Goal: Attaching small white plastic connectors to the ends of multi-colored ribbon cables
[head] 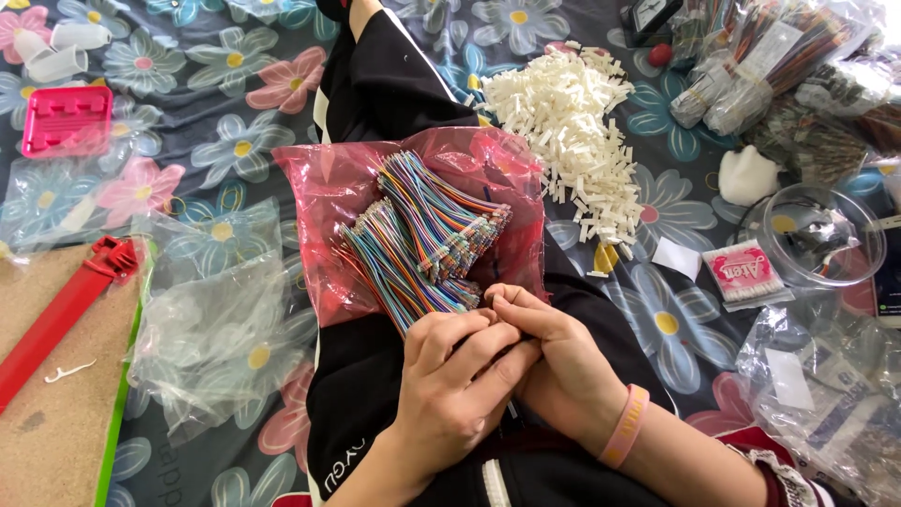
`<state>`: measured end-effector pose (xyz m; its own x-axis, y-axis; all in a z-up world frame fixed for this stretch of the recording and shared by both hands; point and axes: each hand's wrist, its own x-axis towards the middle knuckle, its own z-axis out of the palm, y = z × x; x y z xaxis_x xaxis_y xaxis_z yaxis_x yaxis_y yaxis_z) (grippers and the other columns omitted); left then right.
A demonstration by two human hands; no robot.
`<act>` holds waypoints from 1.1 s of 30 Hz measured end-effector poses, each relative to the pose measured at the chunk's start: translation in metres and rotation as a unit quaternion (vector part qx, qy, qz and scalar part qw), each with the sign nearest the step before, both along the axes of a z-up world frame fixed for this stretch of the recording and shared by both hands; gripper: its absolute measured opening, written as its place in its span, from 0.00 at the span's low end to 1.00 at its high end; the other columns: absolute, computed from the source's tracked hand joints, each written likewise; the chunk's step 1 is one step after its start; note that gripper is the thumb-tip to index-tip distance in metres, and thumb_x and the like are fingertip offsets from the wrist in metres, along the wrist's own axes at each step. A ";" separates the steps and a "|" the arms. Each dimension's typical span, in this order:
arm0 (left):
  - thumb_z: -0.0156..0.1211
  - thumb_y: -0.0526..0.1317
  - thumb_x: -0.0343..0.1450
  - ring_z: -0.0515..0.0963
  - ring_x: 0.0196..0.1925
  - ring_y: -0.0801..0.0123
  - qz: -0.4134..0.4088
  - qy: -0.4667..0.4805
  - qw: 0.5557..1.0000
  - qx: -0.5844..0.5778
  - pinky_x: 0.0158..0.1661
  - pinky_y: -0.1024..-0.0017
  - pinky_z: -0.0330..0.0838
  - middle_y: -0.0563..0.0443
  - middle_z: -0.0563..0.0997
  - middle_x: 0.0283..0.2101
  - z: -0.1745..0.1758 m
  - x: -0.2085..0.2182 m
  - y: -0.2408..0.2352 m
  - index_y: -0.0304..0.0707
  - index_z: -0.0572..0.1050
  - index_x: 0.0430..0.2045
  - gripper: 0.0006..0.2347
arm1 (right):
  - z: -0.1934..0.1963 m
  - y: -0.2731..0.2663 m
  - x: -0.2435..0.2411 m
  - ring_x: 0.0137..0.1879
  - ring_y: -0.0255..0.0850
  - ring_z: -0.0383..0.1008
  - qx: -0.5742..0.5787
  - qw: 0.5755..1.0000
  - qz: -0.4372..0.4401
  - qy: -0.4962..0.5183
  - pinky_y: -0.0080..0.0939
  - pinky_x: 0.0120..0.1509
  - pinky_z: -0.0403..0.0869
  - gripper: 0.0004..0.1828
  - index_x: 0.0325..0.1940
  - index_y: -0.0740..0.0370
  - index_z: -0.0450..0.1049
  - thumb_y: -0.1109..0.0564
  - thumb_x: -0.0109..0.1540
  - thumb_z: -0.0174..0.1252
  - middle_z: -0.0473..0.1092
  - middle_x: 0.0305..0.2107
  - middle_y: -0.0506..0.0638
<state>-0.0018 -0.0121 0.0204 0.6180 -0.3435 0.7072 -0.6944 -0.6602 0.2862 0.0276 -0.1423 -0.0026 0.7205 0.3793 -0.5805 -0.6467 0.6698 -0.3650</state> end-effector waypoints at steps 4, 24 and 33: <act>0.60 0.38 0.68 0.71 0.44 0.61 -0.022 0.000 0.999 -0.033 0.45 0.65 0.67 0.52 0.74 0.45 -0.003 -0.002 0.001 0.41 0.78 0.36 0.06 | 0.001 0.000 0.001 0.30 0.33 0.66 -0.023 1.000 -0.003 0.003 0.26 0.31 0.64 0.04 0.38 0.59 0.67 0.63 0.59 0.51 0.65 0.25 0.47; 0.56 0.34 0.67 0.75 0.35 0.63 0.035 0.107 0.980 -0.166 0.39 0.72 0.71 0.47 0.74 0.32 0.000 -0.001 0.004 0.33 0.74 0.31 0.04 | 0.010 -0.029 -0.003 0.15 0.27 0.41 -0.031 0.983 0.165 -0.077 0.25 0.16 0.42 0.17 0.51 0.70 0.70 0.59 0.62 0.46 0.46 0.11 0.42; 0.56 0.33 0.67 0.74 0.32 0.65 0.004 0.129 0.969 -0.212 0.35 0.76 0.71 0.48 0.73 0.30 0.001 -0.002 0.004 0.32 0.72 0.29 0.02 | -0.024 -0.170 0.087 0.22 0.25 0.55 -0.569 0.807 -0.109 -0.116 0.26 0.20 0.62 0.10 0.47 0.52 0.73 0.58 0.66 0.48 0.60 0.22 0.38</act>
<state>-0.0042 -0.0084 0.0214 0.7944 -0.0509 0.6052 -0.5593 -0.4498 0.6963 0.1151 -0.3123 -0.0265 0.8372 -0.4548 -0.3038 -0.3848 -0.0950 -0.9181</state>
